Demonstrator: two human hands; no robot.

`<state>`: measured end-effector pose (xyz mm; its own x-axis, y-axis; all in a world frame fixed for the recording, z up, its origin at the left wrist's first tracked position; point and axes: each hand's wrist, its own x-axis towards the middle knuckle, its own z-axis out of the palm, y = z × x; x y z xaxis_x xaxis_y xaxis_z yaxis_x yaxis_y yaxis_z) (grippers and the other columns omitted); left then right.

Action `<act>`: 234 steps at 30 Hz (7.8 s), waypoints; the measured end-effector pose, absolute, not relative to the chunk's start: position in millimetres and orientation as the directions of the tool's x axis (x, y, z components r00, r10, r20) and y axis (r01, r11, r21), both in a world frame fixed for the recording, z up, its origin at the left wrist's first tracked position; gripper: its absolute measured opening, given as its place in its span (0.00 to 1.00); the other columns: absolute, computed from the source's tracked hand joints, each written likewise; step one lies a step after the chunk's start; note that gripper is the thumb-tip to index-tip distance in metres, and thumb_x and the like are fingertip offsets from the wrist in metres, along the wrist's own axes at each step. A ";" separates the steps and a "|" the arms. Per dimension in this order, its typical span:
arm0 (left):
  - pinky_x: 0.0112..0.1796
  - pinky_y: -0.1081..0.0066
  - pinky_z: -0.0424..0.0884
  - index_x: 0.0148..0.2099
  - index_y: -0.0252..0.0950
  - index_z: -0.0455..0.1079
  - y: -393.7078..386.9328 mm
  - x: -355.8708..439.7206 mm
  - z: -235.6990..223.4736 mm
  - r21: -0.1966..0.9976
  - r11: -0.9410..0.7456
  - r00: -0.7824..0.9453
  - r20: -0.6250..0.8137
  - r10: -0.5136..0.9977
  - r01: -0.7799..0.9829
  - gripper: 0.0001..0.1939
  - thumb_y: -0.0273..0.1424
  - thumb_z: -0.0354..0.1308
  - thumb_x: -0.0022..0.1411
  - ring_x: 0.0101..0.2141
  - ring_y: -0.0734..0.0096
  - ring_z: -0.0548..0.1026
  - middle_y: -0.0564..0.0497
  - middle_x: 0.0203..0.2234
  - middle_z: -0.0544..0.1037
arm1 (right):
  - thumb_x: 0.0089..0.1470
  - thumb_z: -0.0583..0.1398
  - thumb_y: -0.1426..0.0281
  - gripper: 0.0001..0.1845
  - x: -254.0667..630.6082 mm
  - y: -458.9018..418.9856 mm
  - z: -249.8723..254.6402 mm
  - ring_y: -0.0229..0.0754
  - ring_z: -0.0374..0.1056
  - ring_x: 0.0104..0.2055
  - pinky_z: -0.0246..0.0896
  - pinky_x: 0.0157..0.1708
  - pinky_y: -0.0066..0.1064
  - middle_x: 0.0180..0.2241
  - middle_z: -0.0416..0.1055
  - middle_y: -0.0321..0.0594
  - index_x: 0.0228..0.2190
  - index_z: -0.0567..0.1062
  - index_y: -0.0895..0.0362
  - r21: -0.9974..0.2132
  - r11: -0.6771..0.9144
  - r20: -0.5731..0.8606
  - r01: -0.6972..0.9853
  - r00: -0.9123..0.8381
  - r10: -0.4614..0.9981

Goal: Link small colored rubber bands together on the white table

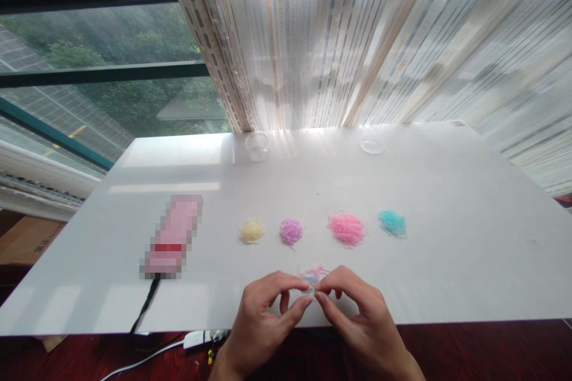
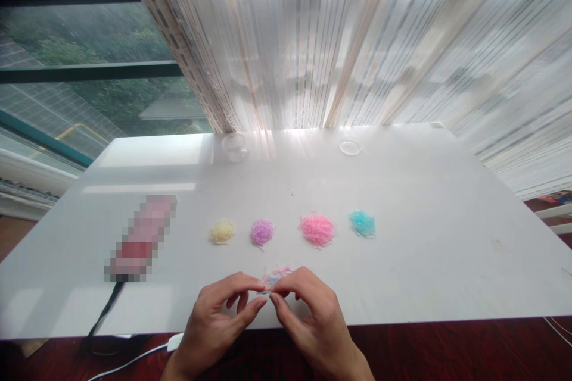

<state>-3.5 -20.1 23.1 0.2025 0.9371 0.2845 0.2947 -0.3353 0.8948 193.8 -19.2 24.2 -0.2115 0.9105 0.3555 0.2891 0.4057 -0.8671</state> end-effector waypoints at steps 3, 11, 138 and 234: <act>0.27 0.79 0.74 0.43 0.39 0.80 -20.2 -3.3 20.3 0.898 -0.325 0.216 0.269 0.939 0.296 0.04 0.26 0.66 0.66 0.25 0.76 0.76 0.52 0.30 0.84 | 0.63 0.63 0.76 0.06 194.0 -19.4 22.7 0.37 0.73 0.31 0.71 0.34 0.25 0.30 0.78 0.35 0.38 0.78 0.53 -0.871 0.405 0.353 0.279 -0.219 0.910; 0.27 0.80 0.74 0.43 0.39 0.81 -19.6 -5.6 19.5 0.912 -0.307 0.228 0.248 0.941 0.273 0.05 0.26 0.67 0.66 0.27 0.76 0.77 0.52 0.31 0.85 | 0.62 0.63 0.76 0.06 194.2 -18.4 20.5 0.36 0.72 0.32 0.70 0.33 0.25 0.31 0.78 0.35 0.38 0.78 0.53 -0.875 0.394 0.344 0.281 -0.211 0.915; 0.40 0.64 0.65 0.46 0.40 0.75 -14.3 -2.8 7.9 0.621 -0.478 0.321 0.355 0.878 0.621 0.05 0.27 0.58 0.73 0.38 0.65 0.76 0.51 0.38 0.80 | 0.65 0.62 0.74 0.08 192.7 -20.7 1.8 0.46 0.71 0.40 0.71 0.40 0.37 0.36 0.76 0.41 0.45 0.77 0.53 -0.720 0.437 0.398 0.539 -0.196 0.896; 0.34 0.68 0.68 0.42 0.38 0.76 -14.3 1.3 14.7 0.698 -0.485 0.294 0.386 0.875 0.527 0.04 0.28 0.60 0.71 0.25 0.72 0.73 0.53 0.28 0.81 | 0.64 0.63 0.72 0.05 202.3 -16.9 2.2 0.41 0.75 0.33 0.75 0.33 0.29 0.32 0.78 0.41 0.38 0.80 0.53 -0.861 0.384 0.349 0.334 -0.162 0.923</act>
<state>1.3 -14.3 14.7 0.2940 0.8745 0.3857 0.5269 -0.4850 0.6979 202.3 -16.9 2.2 -0.1619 0.9230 0.3492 0.3340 0.3842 -0.8607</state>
